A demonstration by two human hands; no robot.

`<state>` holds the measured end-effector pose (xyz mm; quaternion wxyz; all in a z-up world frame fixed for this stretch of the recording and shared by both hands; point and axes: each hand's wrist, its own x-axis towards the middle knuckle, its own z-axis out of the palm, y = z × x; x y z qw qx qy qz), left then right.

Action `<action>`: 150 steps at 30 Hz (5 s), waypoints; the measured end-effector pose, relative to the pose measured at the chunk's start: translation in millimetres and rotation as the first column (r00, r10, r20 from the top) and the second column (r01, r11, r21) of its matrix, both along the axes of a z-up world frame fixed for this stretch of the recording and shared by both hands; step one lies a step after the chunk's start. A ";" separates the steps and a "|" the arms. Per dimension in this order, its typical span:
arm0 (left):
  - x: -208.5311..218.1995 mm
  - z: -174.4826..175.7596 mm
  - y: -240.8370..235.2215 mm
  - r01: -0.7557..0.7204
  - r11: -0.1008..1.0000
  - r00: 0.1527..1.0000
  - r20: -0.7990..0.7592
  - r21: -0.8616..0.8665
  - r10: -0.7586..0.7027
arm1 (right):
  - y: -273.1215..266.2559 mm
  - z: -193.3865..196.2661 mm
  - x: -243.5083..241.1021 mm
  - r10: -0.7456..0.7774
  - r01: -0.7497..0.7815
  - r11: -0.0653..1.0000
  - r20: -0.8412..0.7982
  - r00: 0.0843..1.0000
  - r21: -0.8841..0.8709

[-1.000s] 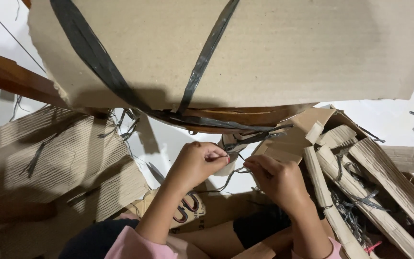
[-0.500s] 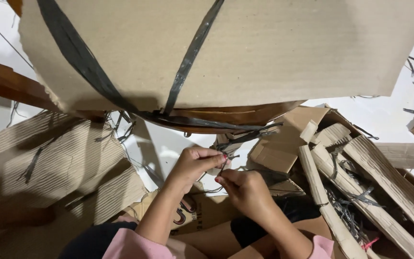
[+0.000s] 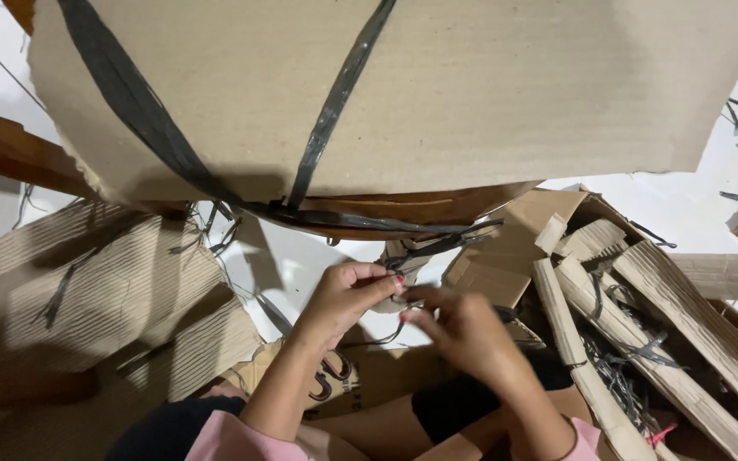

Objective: Wrapping chair legs and components with protective cardboard and securing them with plastic ties.

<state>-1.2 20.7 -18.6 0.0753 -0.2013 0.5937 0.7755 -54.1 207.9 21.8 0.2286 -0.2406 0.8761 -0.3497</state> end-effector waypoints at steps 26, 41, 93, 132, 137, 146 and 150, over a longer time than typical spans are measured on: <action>-3.7 -2.2 2.2 -0.096 0.886 0.990 -0.132 -0.454 0.040 | -3.8 -34.2 -10.6 -0.226 0.156 0.912 -0.148 0.963 -0.378; -1.0 -13.3 -10.1 -0.135 0.965 0.990 -0.074 -0.223 0.121 | -7.2 -45.2 -2.2 -0.173 0.393 0.776 0.432 0.885 -0.493; 8.2 26.4 -6.9 0.044 0.849 0.995 0.095 -0.527 0.007 | -34.8 -88.2 12.5 -0.315 0.699 0.396 0.627 0.713 -0.596; 2.6 10.8 -26.9 -0.117 0.813 0.846 -0.486 -0.570 -0.219 | -8.7 -48.7 -5.6 -0.283 0.437 0.736 0.351 0.893 -0.518; 2.9 10.6 -35.2 -0.161 0.793 0.861 -0.476 -0.588 -0.178 | 7.0 -51.8 -20.4 -0.265 0.335 0.827 0.213 0.940 -0.452; 0.0 11.8 -32.9 -0.244 0.703 0.862 -0.481 -0.669 -0.159 | 6.9 -33.6 -29.0 -0.411 0.391 0.857 0.015 0.912 -0.336; 1.8 13.7 -29.5 -0.270 0.659 0.863 -0.480 -0.702 -0.159 | 12.5 -48.4 -29.0 -0.443 0.393 0.844 -0.061 0.895 -0.364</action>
